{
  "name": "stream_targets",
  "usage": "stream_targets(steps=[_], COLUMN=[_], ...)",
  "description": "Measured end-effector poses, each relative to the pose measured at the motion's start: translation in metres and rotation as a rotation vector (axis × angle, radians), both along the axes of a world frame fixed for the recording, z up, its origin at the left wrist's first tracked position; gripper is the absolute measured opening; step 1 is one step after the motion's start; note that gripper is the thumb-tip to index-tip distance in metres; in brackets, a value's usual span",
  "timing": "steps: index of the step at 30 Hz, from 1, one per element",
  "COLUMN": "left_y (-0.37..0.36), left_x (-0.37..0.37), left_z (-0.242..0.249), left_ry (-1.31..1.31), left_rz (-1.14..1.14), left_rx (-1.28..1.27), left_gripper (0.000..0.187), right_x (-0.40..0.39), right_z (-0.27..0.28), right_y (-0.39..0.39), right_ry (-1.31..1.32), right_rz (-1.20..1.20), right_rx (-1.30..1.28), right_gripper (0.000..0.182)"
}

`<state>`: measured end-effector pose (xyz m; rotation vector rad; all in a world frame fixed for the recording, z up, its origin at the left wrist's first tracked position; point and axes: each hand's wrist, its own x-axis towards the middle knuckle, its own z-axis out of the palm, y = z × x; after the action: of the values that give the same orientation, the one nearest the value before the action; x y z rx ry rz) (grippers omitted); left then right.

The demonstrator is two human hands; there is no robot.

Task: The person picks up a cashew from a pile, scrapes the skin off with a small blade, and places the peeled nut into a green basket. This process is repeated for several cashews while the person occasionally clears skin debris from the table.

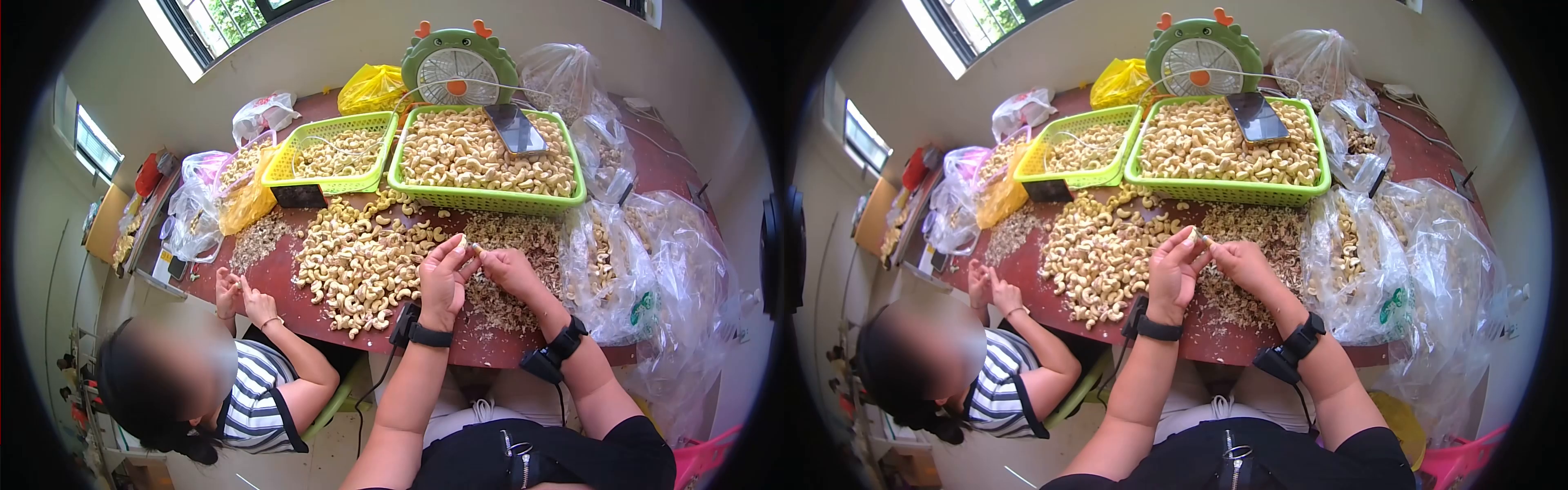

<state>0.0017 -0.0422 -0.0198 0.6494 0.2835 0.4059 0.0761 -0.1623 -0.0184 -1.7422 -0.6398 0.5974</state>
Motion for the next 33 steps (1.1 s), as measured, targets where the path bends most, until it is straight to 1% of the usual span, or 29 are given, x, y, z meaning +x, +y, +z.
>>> stream_targets(steps=[3,6,15,18,20,23,26,33], left_y=[-0.0002,0.0014,0.0014,-0.0019,-0.0016,-0.002,-0.0006,-0.001], left_x=[0.0001,0.0004,0.0,0.0005,0.0015,0.0,0.0011,0.0011], left_z=[0.0007,0.0002,0.0003,0.001,-0.0008,0.0036,0.0007,0.001], left_ry=[-0.006,0.01,-0.006,-0.001,0.012,0.045,0.044,0.026], left_rz=[-0.001,-0.013,-0.036,0.004,0.028,0.042,0.039,0.05], left_rx=[-0.037,-0.041,0.0,-0.037,-0.033,-0.03,-0.013,-0.013], left_gripper=[0.026,0.026,0.022,0.023,0.024,0.024,0.023,0.021], right_x=[0.0003,0.0018,0.0006,-0.0009,0.0017,0.0003,-0.001,0.0001], right_z=[-0.0004,-0.0024,-0.0008,0.0028,-0.0015,0.0012,0.0025,0.0006], right_y=[0.0003,0.0005,0.0001,0.0003,0.0008,0.0005,0.001,0.0004], right_ry=[-0.003,-0.02,0.006,0.038,-0.014,-0.014,-0.032,0.005], right_rz=[0.001,0.025,0.001,-0.042,-0.018,0.025,0.034,0.018], right_rx=[0.019,-0.034,-0.031,-0.024,-0.023,-0.072,-0.053,-0.077], right_gripper=[0.042,0.042,0.04,0.04,0.04,0.04,0.04,0.039])
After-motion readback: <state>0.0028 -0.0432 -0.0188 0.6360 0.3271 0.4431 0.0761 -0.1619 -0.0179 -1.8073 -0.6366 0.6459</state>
